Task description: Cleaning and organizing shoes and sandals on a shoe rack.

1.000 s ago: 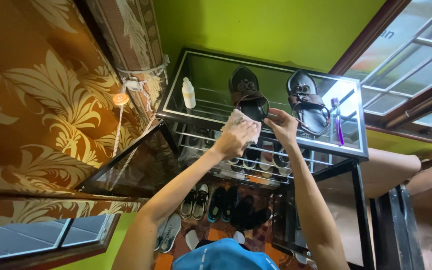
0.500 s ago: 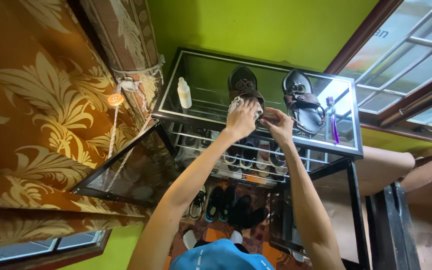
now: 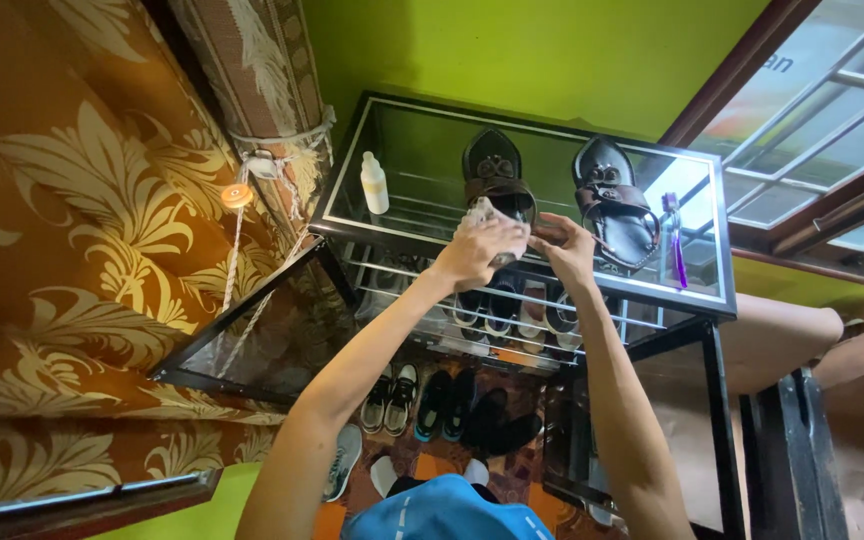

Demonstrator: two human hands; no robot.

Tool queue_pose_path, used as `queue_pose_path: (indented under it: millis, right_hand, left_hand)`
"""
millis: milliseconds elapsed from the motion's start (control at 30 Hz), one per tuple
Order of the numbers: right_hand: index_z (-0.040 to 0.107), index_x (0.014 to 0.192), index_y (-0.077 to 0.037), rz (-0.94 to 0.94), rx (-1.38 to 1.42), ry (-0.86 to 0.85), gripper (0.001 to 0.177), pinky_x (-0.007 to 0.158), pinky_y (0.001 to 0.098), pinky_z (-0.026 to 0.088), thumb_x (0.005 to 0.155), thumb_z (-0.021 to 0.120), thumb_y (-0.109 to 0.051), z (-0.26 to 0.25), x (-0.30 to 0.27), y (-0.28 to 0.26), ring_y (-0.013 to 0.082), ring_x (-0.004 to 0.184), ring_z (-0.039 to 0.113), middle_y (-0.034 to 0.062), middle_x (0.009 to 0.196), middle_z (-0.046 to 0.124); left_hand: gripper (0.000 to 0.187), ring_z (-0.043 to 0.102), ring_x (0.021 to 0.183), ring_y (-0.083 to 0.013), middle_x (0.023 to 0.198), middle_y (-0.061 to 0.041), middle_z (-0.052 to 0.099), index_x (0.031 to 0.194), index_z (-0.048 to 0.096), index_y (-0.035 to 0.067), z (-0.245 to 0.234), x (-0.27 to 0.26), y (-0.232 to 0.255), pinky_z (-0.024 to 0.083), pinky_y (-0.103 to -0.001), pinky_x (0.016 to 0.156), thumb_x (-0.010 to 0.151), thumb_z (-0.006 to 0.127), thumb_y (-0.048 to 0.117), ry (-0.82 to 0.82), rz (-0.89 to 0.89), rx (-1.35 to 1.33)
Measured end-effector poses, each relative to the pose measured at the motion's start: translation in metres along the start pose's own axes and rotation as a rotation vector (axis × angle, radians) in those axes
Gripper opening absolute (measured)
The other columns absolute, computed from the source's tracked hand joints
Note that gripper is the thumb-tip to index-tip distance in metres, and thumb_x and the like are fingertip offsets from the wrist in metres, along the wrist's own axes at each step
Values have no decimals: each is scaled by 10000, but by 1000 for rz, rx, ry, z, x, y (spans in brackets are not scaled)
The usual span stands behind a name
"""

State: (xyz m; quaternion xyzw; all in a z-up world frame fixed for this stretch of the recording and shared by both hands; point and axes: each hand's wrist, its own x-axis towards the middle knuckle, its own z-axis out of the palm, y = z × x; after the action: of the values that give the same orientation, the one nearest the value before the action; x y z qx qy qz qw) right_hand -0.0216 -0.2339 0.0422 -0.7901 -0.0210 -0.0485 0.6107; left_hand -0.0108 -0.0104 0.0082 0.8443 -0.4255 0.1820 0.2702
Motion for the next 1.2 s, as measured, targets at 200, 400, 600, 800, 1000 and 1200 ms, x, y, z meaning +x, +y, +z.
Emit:
queue_pose_path:
  millis: [200, 400, 600, 800, 1000, 1200]
  right_hand:
    - [665, 1299, 0, 21, 4, 19, 528, 908, 290, 594, 797, 827, -18, -1, 2, 9, 167, 1017, 740, 153, 1131, 767]
    - [672, 1274, 12, -36, 19, 12, 486, 911, 284, 593, 815, 830, -23, 1, -2, 6, 166, 1008, 746, 138, 1100, 781]
    - [678, 1262, 13, -60, 18, 19, 464, 909, 291, 599, 820, 817, -12, 1, 1, 12, 170, 1013, 751, 139, 1113, 780]
    - [687, 1255, -1, -19, -28, 21, 464, 891, 290, 602, 813, 819, -47, 0, 2, 9, 168, 1024, 748, 126, 1120, 771]
    - [705, 1227, 12, -80, -82, 39, 432, 871, 277, 589, 814, 825, -40, 1, 2, 8, 162, 971, 755, 138, 1055, 790]
    - [709, 1211, 10, -65, -35, 30, 417, 863, 272, 595, 809, 814, -26, 0, 6, 19, 152, 962, 752, 139, 1058, 789]
  left_hand:
    - [610, 511, 1433, -272, 1473, -120, 601, 1406, 604, 78, -8, -4, 5, 302, -428, 1258, 802, 672, 34, -3, 105, 6]
    - [535, 543, 1359, -350, 1438, -239, 596, 1385, 555, -79, 23, 22, 3, 352, -442, 1186, 927, 552, 198, 82, -233, 405]
    - [554, 566, 1329, -381, 1398, -267, 605, 1370, 552, -94, 28, 28, 10, 372, -448, 1163, 917, 482, 217, 83, -463, 472]
    - [494, 599, 1354, -315, 1404, -199, 638, 1343, 596, -47, -11, -12, 23, 383, -427, 1233, 859, 583, 49, -39, -182, 143]
    - [615, 529, 1435, -300, 1509, -219, 565, 1444, 556, -39, -1, -28, 18, 326, -430, 1288, 835, 601, 27, -48, 232, 259]
    - [473, 509, 1445, -312, 1527, -204, 545, 1473, 543, -39, 24, -24, 22, 338, -419, 1314, 1003, 555, 16, 28, 81, 146]
